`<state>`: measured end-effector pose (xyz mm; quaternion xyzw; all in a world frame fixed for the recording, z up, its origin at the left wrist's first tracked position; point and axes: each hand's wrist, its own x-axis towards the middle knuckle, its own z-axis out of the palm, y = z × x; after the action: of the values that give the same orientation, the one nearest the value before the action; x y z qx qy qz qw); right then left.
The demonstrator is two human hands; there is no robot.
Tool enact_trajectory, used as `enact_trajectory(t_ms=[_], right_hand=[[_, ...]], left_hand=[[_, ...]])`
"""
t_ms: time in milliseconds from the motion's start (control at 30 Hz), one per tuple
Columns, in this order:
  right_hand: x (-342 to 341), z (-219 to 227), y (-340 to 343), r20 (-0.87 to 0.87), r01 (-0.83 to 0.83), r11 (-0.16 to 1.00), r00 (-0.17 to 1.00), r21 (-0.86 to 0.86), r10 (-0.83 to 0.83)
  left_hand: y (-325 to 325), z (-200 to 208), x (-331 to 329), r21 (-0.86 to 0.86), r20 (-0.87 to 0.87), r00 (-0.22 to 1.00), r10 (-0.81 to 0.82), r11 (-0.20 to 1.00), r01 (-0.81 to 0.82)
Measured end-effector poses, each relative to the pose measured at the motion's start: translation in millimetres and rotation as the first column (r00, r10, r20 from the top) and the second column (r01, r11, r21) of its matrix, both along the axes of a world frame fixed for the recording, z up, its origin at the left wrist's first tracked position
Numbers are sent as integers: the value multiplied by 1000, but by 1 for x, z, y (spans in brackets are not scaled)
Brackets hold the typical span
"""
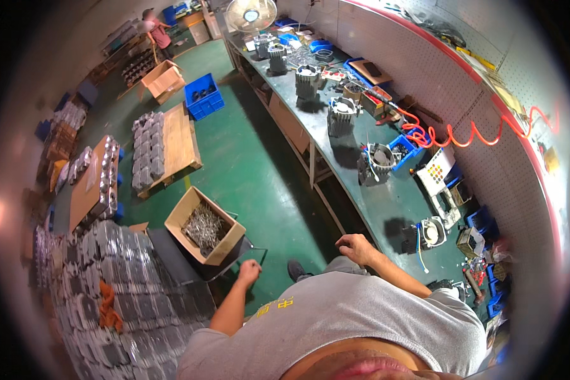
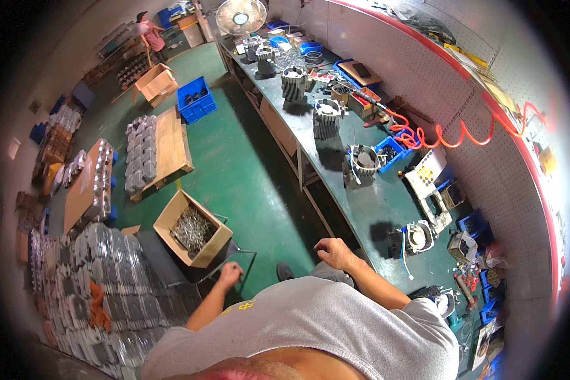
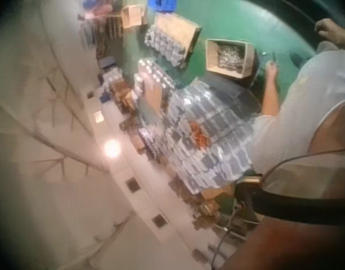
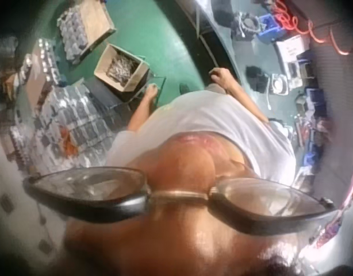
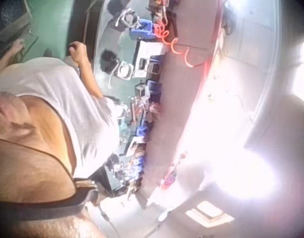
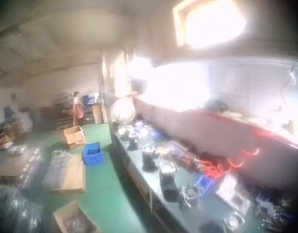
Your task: The person assembles small electronic components on a workbench. They connect wires to circular metal housings, secure them with a tool, and place the finished units on the table.
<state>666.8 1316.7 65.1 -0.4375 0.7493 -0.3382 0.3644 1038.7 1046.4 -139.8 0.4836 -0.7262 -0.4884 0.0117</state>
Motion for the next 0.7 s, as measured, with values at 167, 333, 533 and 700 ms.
enact_trajectory(t_ms=[167, 333, 533, 700], right_hand=[[-21, 19, -89, -74, 55, 996, 996, 68, -50], [-59, 1, -175, -30, 48, 995, 999, 88, -46], [-134, -35, -306, -52, 46, 996, 998, 73, -42], [-212, -20, -478, -120, -240, 967, 966, -90, 228]], left_hand=[[-156, 61, -108, -40, -220, 974, -54, 998, 46], [-224, 44, -139, -165, -256, 966, 25, 984, -69], [-252, -10, -87, -32, 201, 979, -31, 999, 38], [-295, 7, -82, 106, 301, 950, 89, 986, -126]])
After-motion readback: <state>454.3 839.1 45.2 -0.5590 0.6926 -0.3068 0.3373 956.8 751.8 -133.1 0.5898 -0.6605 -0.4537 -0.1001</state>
